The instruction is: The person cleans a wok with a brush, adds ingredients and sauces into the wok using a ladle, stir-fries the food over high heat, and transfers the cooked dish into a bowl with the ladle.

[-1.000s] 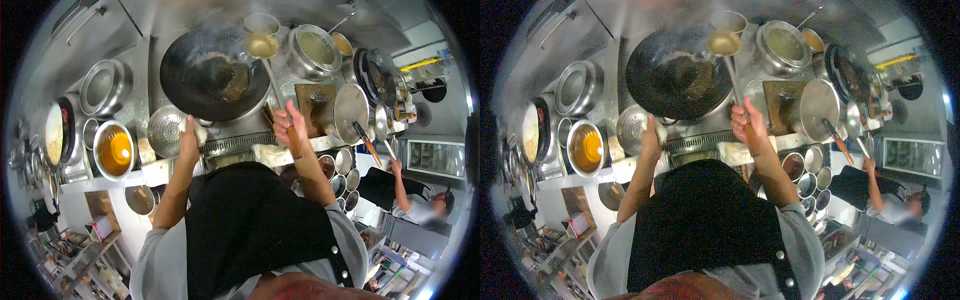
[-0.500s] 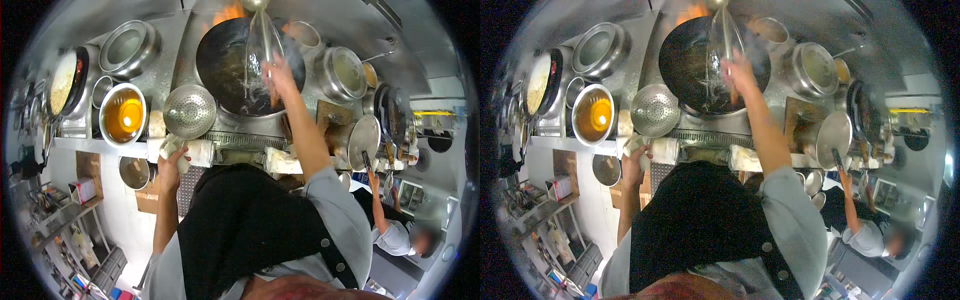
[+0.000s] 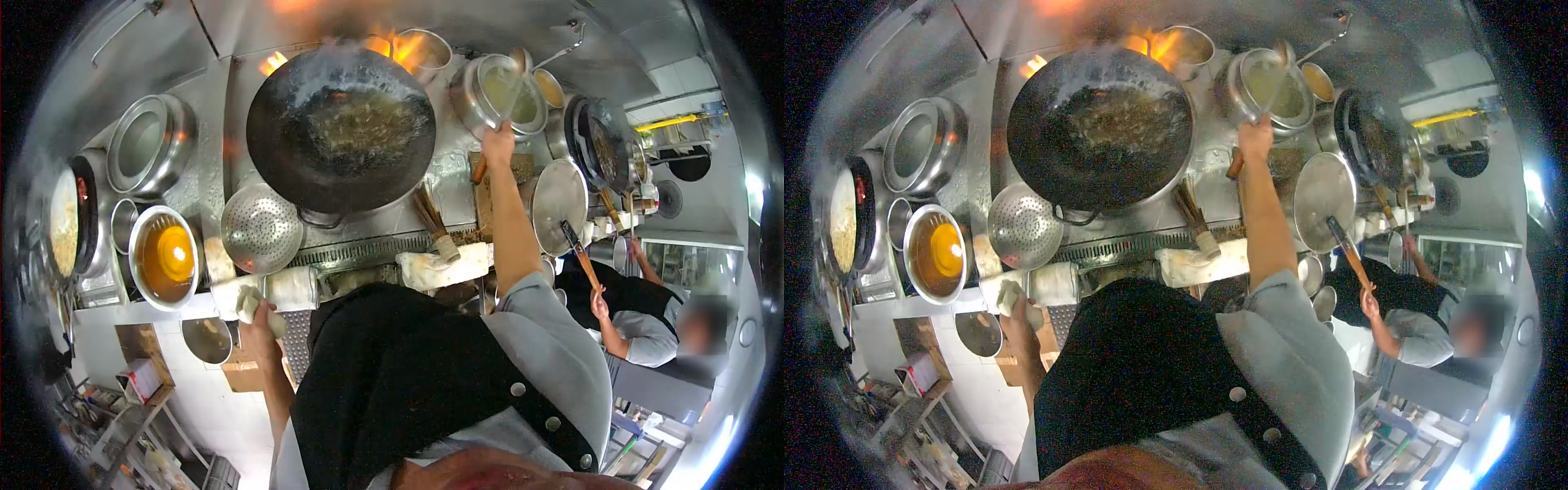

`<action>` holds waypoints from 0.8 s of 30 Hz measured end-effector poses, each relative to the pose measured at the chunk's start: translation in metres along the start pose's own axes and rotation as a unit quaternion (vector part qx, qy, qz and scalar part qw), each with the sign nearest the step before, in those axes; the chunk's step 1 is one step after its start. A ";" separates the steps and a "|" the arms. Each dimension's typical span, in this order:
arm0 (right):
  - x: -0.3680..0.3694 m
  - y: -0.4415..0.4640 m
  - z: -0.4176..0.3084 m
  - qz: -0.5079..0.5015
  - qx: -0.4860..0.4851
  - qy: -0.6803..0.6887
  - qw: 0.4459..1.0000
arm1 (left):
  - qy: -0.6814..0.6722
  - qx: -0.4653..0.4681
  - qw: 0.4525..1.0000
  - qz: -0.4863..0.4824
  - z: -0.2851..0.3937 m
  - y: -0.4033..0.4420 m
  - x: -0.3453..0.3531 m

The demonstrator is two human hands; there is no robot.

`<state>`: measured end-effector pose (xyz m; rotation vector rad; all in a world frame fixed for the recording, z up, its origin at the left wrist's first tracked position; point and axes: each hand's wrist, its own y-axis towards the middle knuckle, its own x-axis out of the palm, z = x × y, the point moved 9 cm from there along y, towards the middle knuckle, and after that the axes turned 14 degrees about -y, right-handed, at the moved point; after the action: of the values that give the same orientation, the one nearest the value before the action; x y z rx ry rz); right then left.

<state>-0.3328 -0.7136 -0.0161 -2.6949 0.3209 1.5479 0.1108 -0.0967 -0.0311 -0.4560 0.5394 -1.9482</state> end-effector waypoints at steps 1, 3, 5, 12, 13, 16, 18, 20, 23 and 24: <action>-0.003 0.009 0.010 0.004 0.003 0.004 1.000 | 0.001 0.004 1.000 -0.004 0.006 0.004 0.016; -0.017 0.025 0.029 0.081 0.000 -0.162 0.983 | 0.028 0.130 0.990 -0.056 0.037 0.009 0.054; 0.019 0.063 0.093 -0.004 0.046 -0.008 0.999 | 0.093 0.260 0.954 -0.116 0.070 -0.005 0.101; -0.003 -0.073 -0.001 -0.300 0.200 0.703 0.613 | 0.352 0.516 0.714 -0.317 0.100 -0.059 0.241; -0.011 -0.092 -0.009 -0.297 0.201 0.707 0.610 | 0.384 0.494 0.705 -0.334 0.090 -0.051 0.249; -0.036 -0.156 -0.050 -0.358 0.138 0.736 0.558 | 0.443 0.502 0.667 -0.327 0.075 -0.035 0.251; -0.037 -0.200 -0.060 -0.413 0.121 0.737 0.522 | 0.441 0.509 0.667 -0.318 0.069 -0.031 0.250; -0.037 -0.241 -0.065 -0.467 0.105 0.731 0.487 | 0.438 0.533 0.660 -0.296 0.068 -0.035 0.249; -0.020 -0.302 -0.058 -0.570 0.113 0.703 0.411 | 0.428 0.535 0.668 -0.290 0.069 -0.039 0.247; -0.038 -0.304 -0.068 -0.468 0.211 0.685 0.517 | 0.417 0.525 0.675 -0.308 0.072 -0.040 0.246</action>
<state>-0.2373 -0.4180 0.0249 -2.1559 -0.6218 -0.9329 0.0191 -0.3174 0.0696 1.2067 -0.3532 -2.6578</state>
